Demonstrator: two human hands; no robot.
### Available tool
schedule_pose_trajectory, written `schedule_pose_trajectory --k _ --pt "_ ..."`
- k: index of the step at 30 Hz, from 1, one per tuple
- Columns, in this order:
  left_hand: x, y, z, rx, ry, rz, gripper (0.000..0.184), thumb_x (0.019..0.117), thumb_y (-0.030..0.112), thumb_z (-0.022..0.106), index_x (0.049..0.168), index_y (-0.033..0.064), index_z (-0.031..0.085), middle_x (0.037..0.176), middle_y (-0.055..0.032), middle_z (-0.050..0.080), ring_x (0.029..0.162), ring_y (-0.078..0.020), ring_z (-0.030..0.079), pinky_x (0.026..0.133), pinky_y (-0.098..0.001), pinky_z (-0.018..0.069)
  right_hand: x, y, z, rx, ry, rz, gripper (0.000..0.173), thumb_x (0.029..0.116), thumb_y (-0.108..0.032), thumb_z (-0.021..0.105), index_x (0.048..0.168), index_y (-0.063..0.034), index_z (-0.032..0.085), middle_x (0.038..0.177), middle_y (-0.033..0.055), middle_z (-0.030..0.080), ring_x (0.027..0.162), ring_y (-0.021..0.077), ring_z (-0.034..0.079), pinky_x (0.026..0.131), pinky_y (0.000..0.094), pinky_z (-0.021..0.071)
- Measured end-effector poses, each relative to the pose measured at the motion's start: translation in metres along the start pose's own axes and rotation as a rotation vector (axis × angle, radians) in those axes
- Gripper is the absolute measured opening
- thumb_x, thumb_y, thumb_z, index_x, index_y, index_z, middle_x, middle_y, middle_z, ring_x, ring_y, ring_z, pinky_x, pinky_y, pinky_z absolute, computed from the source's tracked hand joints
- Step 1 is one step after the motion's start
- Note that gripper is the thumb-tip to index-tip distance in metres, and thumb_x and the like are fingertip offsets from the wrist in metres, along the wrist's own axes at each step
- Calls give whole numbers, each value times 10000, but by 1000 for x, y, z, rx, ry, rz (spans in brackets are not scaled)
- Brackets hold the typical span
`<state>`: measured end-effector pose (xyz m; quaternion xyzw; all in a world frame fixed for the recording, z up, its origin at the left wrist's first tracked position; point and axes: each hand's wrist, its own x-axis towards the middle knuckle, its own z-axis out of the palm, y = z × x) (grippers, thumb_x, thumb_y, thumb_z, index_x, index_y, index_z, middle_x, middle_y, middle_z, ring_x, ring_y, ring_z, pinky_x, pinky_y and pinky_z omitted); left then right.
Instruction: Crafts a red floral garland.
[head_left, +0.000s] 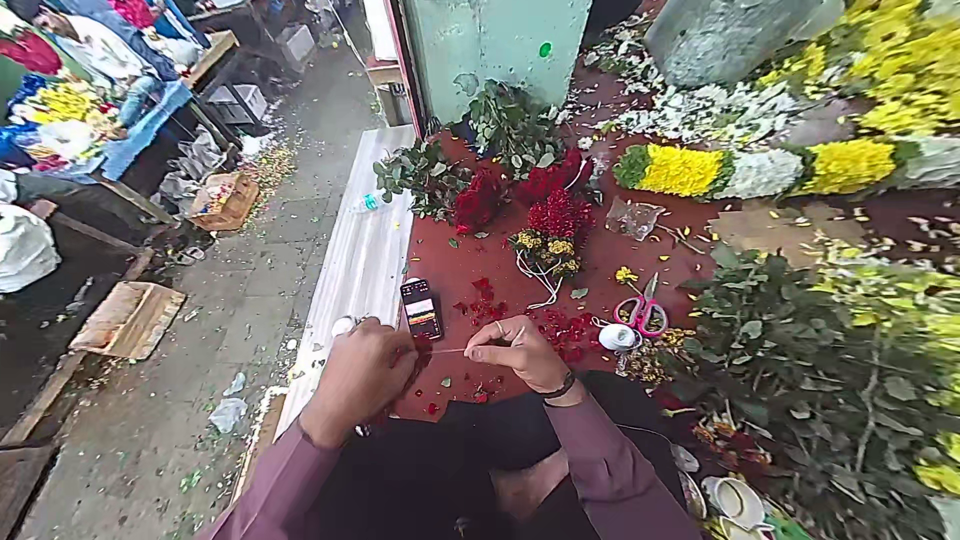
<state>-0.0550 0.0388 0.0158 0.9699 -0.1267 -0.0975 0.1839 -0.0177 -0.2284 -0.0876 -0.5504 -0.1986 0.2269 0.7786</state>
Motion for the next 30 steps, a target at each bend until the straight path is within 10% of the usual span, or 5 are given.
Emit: schedule_pose_trajectory --k 12,21,30 --pt "-24 -18 52 -440 -168 -53 163 859 371 734 834 212 761 765 80 646 757 -93 577 698 -353 490 -12 -26 -6 -139 -608 235 131 967 -107 703 992 4 767 854 35 750 730 44 674 674 222 568" --pt "-34 -32 88 -386 -280 -178 154 836 393 702 774 260 752 754 112 659 783 -86 621 740 -395 526 26 105 -137 -903 364 785 141 967 -211 693 1048 -127 773 980 93 757 868 262 728 830 552 587" --pt "-35 -34 88 -421 -219 -196 176 855 403 679 766 266 745 727 123 637 742 -69 598 693 -369 506 42 178 -120 -1138 370 778 268 835 -386 820 997 -180 761 857 105 726 799 332 697 689 636 553"
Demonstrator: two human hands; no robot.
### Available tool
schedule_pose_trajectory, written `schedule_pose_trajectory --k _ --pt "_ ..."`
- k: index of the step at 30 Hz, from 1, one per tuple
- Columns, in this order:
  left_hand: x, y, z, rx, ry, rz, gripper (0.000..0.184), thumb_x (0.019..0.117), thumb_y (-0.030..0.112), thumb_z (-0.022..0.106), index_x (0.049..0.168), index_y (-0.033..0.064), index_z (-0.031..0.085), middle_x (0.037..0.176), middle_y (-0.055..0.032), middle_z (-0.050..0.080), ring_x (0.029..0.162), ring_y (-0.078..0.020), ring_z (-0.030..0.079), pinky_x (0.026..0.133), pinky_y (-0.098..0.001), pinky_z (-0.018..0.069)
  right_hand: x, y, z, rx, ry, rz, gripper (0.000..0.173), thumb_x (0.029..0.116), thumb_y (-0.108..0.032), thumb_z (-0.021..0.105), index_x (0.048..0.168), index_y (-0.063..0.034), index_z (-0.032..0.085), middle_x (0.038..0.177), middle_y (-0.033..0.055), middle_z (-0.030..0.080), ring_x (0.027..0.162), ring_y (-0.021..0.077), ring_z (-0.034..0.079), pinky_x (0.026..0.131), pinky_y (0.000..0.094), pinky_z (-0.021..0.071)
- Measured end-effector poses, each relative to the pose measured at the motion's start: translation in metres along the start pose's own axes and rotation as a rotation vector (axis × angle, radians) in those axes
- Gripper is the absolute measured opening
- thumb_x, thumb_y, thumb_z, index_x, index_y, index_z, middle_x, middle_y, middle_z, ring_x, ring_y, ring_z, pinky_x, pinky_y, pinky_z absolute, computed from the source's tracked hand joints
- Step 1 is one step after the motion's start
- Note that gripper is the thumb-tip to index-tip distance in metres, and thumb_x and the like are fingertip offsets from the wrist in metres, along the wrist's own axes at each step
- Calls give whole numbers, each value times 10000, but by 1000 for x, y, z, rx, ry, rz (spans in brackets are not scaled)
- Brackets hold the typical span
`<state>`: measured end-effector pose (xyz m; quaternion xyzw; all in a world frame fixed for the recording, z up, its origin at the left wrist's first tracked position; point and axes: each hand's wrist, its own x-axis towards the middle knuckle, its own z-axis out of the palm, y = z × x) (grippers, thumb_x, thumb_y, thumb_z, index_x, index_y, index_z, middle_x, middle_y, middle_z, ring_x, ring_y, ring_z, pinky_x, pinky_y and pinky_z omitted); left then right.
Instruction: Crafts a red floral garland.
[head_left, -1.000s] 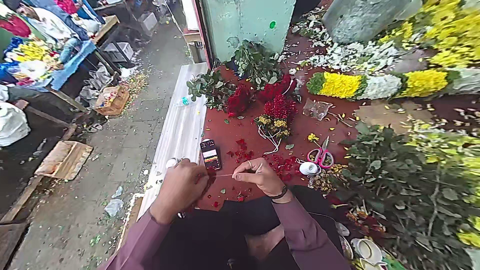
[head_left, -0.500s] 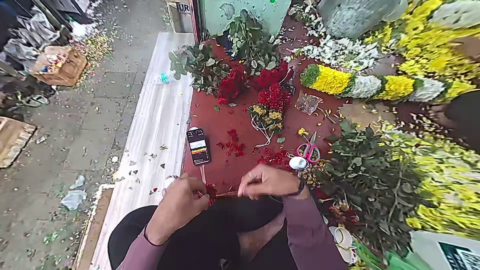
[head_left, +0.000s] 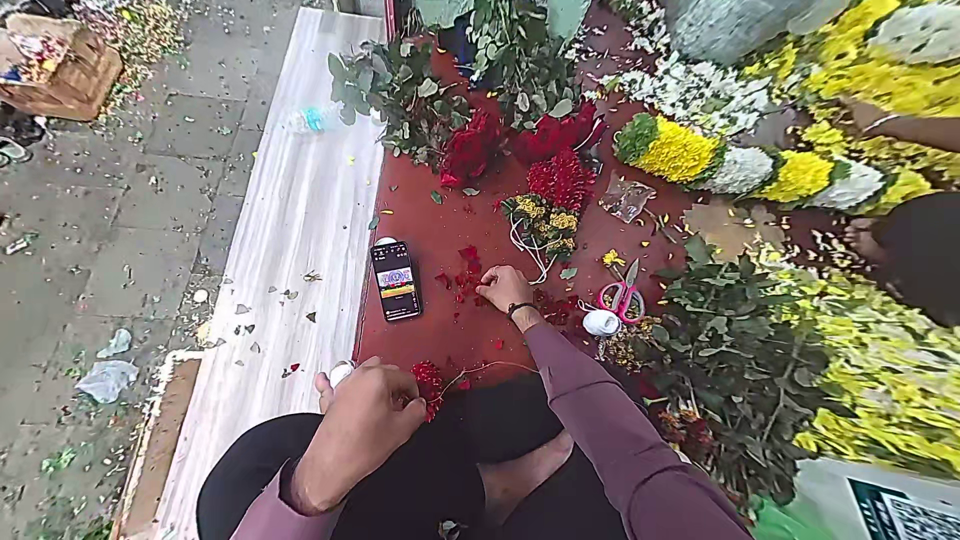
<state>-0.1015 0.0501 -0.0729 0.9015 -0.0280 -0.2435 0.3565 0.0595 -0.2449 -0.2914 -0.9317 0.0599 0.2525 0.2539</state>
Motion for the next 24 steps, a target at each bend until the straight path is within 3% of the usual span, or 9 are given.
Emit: schedule_pose_trajectory --k 3,4,6,8,12,16,20,22,24 --pt "1 2 -2 -34 -26 -45 176 858 394 677 773 257 747 722 116 639 705 -66 586 668 -365 494 4 -19 -21 136 13 31 193 857 -244 793 1024 -147 782 996 95 751 957 298 712 869 614 560" --pt "1 3 -3 -63 -41 -75 175 863 394 684 779 255 748 709 114 640 668 -62 584 639 -366 503 -2 -15 -26 228 38 2 180 867 -218 790 1023 -130 772 981 97 750 901 287 713 821 579 575" --pt "2 5 -5 -126 -64 -133 182 873 397 692 778 251 744 650 109 623 575 -63 566 561 -372 496 -24 -5 -33 461 19 -53 174 932 -190 752 1092 -127 719 938 100 751 711 246 697 627 447 574" --pt "2 6 -7 -185 -100 -174 195 891 401 695 788 245 747 634 101 643 552 -62 587 548 -374 514 -38 -14 -42 661 -48 -98 196 948 -126 728 1144 -132 718 961 92 765 669 202 701 564 346 571" --pt "-3 8 -8 -314 -156 -193 189 931 381 716 885 207 774 715 84 708 619 -58 652 610 -336 566 -88 -61 -62 855 -70 -245 255 894 5 733 1143 -49 729 993 104 733 689 183 656 613 329 579" --pt "-9 4 -8 -536 -138 -225 238 941 311 743 1063 107 739 813 20 747 702 -98 709 677 -310 616 -149 -88 -70 986 -141 -365 150 888 -20 740 1037 -13 758 905 126 730 677 178 641 620 331 566" --pt "-10 9 -10 -787 -42 -223 311 966 193 709 1202 -6 670 882 -66 755 760 -163 727 727 -336 628 -187 -105 -71 990 -277 -522 107 899 -26 726 991 -8 777 1011 113 739 781 167 675 669 313 585" --pt "-9 13 -10 -869 5 -214 321 974 158 694 1238 -20 649 948 -96 761 835 -178 733 778 -335 614 -197 -109 -69 948 -308 -594 123 901 -32 733 1015 -4 772 1025 103 745 881 180 708 774 335 618" --pt "-7 14 -8 -908 52 -205 329 959 148 709 1237 -19 651 974 -109 759 858 -178 724 784 -327 599 -204 -115 -65 911 -295 -603 207 882 -43 754 1086 -9 737 958 81 742 857 177 710 769 336 619"
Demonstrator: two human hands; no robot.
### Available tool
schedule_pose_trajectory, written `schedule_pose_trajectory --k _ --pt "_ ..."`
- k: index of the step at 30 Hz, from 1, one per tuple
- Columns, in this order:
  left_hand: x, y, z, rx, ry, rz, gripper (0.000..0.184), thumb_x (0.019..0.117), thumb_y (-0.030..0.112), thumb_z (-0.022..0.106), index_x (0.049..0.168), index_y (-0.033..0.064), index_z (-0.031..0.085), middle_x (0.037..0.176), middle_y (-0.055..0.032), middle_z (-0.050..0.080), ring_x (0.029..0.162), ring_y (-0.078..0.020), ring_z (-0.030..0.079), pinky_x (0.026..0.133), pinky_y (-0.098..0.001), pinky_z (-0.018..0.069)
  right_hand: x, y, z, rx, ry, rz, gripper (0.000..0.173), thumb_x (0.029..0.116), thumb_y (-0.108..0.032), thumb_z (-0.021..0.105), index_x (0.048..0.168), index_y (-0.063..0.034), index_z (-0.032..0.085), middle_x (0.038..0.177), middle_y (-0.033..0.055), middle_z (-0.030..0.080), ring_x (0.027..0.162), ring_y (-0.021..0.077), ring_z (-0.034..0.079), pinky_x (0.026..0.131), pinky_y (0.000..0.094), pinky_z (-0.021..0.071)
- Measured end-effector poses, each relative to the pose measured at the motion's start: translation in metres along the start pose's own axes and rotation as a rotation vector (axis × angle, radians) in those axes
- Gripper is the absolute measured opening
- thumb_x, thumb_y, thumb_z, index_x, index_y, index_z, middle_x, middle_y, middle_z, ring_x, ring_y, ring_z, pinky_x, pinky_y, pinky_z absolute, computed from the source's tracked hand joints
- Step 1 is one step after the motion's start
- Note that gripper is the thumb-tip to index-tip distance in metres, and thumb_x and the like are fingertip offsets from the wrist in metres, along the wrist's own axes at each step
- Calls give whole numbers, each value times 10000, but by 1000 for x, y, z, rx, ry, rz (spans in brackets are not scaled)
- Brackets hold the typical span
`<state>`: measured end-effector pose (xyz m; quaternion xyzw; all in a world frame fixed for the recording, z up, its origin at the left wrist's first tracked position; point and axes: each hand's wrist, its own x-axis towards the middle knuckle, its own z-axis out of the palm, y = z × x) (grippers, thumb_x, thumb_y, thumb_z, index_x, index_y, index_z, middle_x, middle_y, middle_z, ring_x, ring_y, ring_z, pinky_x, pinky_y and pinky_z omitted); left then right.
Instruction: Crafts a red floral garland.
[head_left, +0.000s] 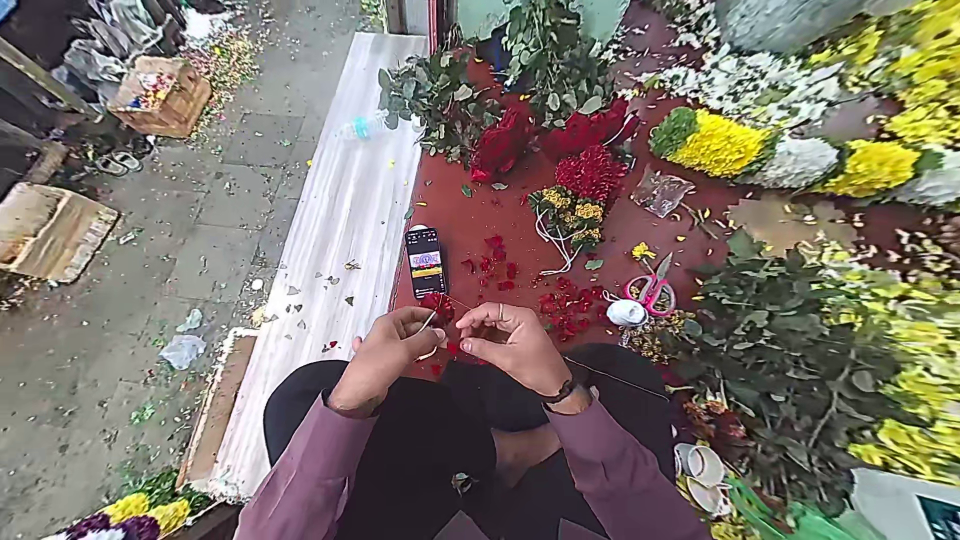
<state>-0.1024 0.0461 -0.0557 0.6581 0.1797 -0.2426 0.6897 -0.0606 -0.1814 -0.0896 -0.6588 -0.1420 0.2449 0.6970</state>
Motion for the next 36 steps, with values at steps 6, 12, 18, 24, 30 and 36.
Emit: schedule_pose_trajectory --k 6,12,18,24,30,36 --pt "2 -4 7 14 -17 2 416 868 125 791 1230 -20 647 947 -112 758 823 -174 727 724 -312 605 0 1 9 -146 25 55 433 839 -84 771 1237 -86 601 862 13 729 744 147 698 663 310 601" --pt "4 -4 9 13 -11 -9 398 845 86 773 1208 -29 657 947 -117 761 839 -189 734 752 -332 617 2 5 5 -50 -37 50 483 841 -62 766 1289 -65 588 909 46 736 779 175 701 677 325 598" --pt "4 -3 7 -52 39 -24 415 833 67 786 1212 -32 646 924 -127 753 819 -191 725 736 -333 606 2 11 7 -58 -83 -64 611 822 -58 795 1379 -60 543 1009 53 722 878 189 708 751 344 622" --pt "5 -5 8 -7 66 -3 504 800 63 826 1250 -9 611 861 -103 731 736 -173 693 664 -303 578 0 14 18 -21 41 -75 538 831 -27 785 1328 -29 583 970 68 737 840 199 712 724 347 622" --pt "5 -5 6 5 39 -2 395 873 93 735 1245 -13 655 957 -96 748 844 -168 709 767 -322 592 1 14 19 227 129 45 522 824 68 742 1306 32 547 916 186 723 753 278 712 662 382 620" --pt "6 -11 7 171 20 62 173 958 148 695 1069 37 765 911 -64 764 804 -155 725 744 -324 616 3 17 16 251 277 147 526 804 42 776 1277 31 546 860 185 717 657 250 686 538 333 573"
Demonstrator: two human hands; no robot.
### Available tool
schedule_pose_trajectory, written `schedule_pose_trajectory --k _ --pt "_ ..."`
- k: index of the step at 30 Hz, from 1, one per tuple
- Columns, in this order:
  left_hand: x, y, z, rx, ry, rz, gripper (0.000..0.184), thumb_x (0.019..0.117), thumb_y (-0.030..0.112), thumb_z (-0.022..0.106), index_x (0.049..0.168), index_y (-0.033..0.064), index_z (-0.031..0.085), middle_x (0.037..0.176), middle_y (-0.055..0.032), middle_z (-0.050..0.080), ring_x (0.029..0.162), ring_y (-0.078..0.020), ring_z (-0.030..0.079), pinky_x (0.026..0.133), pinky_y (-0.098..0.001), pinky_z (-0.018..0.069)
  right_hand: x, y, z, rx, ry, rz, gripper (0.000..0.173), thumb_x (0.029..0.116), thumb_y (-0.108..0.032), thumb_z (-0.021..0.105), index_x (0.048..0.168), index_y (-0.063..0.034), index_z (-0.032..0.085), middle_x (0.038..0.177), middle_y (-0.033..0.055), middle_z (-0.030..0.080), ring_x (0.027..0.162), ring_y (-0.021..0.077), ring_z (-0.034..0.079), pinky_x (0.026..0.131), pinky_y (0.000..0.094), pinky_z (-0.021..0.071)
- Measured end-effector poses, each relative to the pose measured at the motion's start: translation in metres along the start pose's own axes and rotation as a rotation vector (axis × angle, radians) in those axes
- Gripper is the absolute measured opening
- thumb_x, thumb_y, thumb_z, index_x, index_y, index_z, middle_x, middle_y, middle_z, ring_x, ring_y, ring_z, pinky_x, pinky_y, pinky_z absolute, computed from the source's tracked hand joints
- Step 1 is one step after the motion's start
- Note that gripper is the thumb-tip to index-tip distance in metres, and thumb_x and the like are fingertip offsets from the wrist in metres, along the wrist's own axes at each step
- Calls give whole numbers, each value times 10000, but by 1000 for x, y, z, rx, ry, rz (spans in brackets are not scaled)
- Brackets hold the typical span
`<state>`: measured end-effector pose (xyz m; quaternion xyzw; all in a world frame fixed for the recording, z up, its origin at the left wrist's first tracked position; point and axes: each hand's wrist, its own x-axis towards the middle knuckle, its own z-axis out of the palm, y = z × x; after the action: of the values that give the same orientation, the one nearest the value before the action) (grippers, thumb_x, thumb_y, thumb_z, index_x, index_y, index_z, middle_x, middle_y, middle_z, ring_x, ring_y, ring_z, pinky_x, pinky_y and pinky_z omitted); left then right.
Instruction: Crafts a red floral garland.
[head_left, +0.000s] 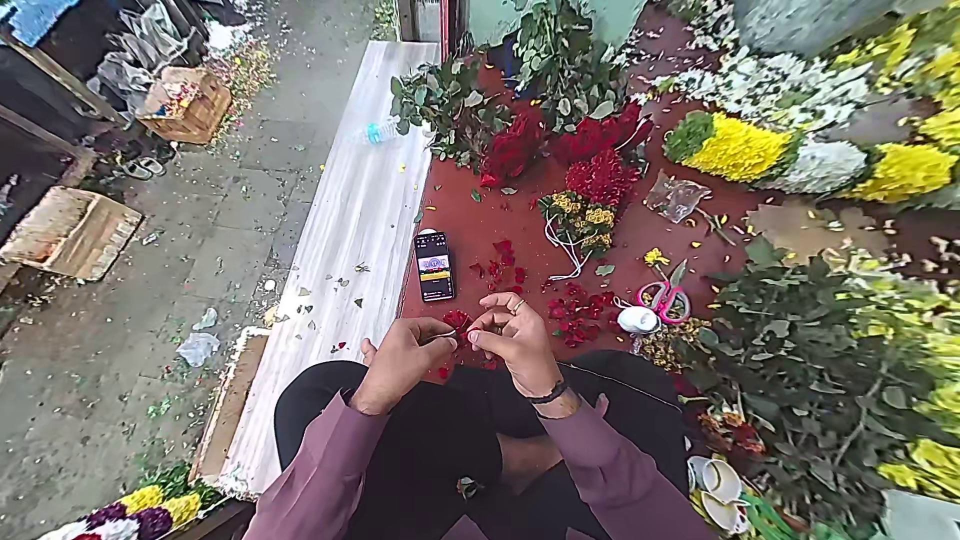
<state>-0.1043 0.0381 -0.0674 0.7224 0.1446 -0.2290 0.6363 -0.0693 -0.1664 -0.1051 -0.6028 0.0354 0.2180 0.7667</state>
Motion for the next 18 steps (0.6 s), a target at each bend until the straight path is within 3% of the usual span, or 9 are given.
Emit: schedule_pose_trajectory --k 8,13,16,18 --pt "1 -4 3 157 17 59 165 928 259 776 950 97 798 842 -2 770 732 -92 720 702 -295 621 -2 5 3 -132 9 63 545 768 -20 816 1260 -12 582 821 120 720 625 196 667 520 305 552" --pt "1 -5 0 204 22 60 128 913 213 748 852 105 779 751 14 733 676 -80 681 652 -300 585 4 7 -8 -200 -25 105 747 732 -146 893 1377 -58 527 776 53 636 644 159 600 564 300 525" --pt "1 0 -9 245 -2 -8 132 888 223 753 815 113 767 710 21 709 627 -76 647 603 -308 550 12 -4 -24 -240 -62 31 758 770 -153 855 1439 -105 504 905 67 659 811 206 644 694 371 577" --pt "0 9 -17 285 -39 -48 144 882 230 752 800 111 758 686 24 690 610 -72 623 594 -318 526 17 -4 -34 -396 -225 1 792 779 -250 830 1485 -171 479 1177 31 684 1087 203 655 858 401 578"
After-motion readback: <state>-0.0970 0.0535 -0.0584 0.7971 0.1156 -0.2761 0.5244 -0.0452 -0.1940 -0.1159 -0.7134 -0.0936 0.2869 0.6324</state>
